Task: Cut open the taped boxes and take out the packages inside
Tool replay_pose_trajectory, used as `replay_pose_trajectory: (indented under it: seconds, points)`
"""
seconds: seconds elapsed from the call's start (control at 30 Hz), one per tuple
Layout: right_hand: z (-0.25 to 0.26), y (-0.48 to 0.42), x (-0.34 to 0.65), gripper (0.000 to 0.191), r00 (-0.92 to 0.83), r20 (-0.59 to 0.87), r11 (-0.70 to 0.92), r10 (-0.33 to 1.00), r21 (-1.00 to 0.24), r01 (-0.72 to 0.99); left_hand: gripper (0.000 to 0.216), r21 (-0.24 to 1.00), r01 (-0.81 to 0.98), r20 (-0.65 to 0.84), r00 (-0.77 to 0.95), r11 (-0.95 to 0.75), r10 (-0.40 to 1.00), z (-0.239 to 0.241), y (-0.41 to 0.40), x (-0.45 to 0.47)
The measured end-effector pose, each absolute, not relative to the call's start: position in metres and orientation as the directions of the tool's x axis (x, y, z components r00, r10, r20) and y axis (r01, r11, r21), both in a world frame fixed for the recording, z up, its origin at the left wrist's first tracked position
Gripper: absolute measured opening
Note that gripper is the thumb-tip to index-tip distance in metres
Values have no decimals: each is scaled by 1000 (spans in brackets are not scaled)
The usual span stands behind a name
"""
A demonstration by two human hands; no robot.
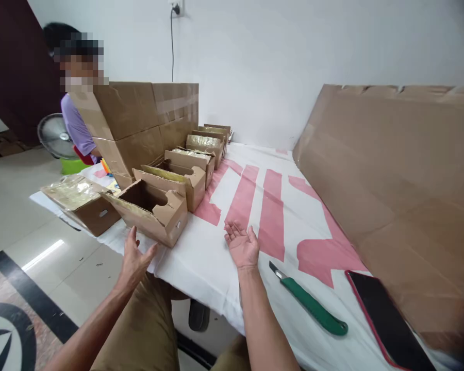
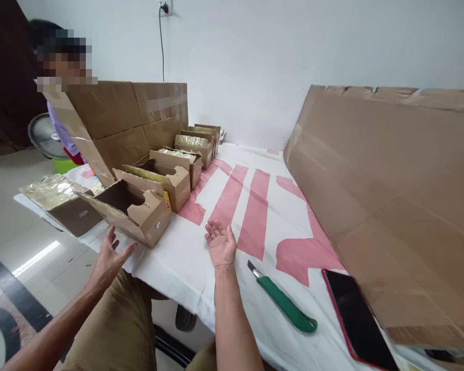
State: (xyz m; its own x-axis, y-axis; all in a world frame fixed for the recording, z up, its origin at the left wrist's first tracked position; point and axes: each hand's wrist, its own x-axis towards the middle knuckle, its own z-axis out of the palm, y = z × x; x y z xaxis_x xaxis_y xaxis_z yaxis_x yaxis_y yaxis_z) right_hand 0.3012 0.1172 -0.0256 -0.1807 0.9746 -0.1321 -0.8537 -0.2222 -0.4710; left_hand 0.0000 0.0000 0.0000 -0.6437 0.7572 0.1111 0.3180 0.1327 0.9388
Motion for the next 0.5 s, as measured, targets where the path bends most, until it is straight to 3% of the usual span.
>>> replay_pose_trajectory:
  seconds: [0.07,0.23,0.5]
  points:
    - [-27,116,300,30,-173,-124,-212,977,-476,-854,107,942,325,153,-627,79,764,-13,15,5]
    - [-28,115,295,30,-155,-125,-196,980,-475,-858,98,925,373,282,-545,-72,790,-26,24,11]
    - [-23,113,290,28,-161,-147,-213,976,-493,-843,101,921,379,292,-512,-93,808,-26,37,6]
